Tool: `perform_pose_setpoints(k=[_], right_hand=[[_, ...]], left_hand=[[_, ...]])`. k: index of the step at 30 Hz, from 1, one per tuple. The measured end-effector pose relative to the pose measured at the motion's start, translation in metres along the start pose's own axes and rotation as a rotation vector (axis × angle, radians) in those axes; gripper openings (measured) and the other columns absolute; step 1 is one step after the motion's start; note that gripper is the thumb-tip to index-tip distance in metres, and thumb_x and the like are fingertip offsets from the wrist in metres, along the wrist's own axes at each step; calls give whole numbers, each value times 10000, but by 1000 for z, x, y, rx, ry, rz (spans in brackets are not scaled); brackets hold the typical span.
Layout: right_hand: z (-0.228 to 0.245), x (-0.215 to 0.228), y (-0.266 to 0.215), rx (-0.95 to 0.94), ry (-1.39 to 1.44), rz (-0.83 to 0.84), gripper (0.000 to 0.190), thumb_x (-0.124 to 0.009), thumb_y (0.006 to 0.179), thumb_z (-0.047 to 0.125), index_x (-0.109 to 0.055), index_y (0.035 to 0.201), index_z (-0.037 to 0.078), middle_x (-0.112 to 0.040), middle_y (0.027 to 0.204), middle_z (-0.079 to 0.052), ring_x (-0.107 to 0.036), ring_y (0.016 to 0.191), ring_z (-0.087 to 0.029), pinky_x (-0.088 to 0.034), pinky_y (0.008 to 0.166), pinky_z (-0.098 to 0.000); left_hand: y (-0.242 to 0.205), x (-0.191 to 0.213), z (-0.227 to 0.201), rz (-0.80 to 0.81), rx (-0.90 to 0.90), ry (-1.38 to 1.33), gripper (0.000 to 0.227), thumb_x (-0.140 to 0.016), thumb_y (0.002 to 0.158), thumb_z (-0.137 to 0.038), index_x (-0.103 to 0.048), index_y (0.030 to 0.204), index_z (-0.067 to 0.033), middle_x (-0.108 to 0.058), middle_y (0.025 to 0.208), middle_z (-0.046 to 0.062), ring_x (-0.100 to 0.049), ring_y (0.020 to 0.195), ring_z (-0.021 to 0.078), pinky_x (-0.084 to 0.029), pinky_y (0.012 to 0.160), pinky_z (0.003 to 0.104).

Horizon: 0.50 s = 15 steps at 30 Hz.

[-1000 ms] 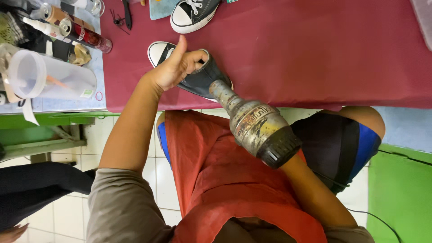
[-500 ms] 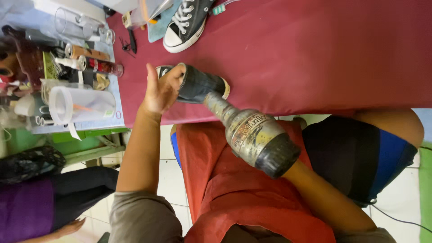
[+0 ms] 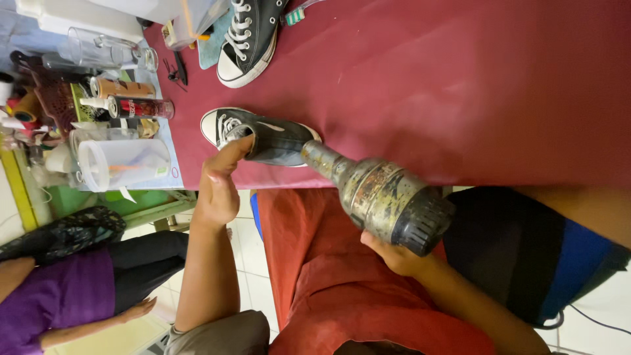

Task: The person uses a heat gun to dry a black high-top sneaker on a red table, moving the tool around the shoe's surface. After drying, the person places the shoe into a clear plastic bag.

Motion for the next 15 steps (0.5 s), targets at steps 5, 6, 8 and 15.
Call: perform_pose_setpoints(k=[5,6,8,15], right_hand=[[26,-7,16,88,-137,-58,887,-907,738,406,-543,1346,-128,-569,1400,-295,-593,1301,-417,-367,1190,-513],[27,-5,18,82,-135,-60,887,-907,738,406,-543,1346,-128,-569,1400,-295,-593,1301,-417,-367,1190,-513],[31,-1,20,28,-88,-44,903,-911,737,376,-522,1355,-155,-580,1387,-288,-598,1299,-400,-357,1193,-510],[3,4,-10,-78,81,104,691,-827,823,270,-576,1338,-117,-665,1305,-213,-652,1233,-318,-416,1154,-456]], left_hand=[[-10,7,29,131,214,-361,1325,41,801,-933,-420,1506,91,-588,1413,249,-495,1362,345,-318,1165,480],[-9,7,26,136,219,-359,1325,41,801,-933,-420,1506,91,-588,1413,249,-495,1362,345,-318,1165,480],[-7,6,19,156,216,-449,1308,-16,810,-943,-363,1552,76,-501,1507,271,-426,1406,400,-239,1191,543],[-5,8,17,234,119,-554,1352,-22,791,-959,-259,1576,117,-434,1546,287,-412,1426,394,-248,1190,485]])
Point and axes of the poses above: each hand's wrist, its own y-axis towards the middle knuckle, its own x-axis out of the back of the hand, z = x × y, the point moved 2 cm from there along y, towards the middle knuckle
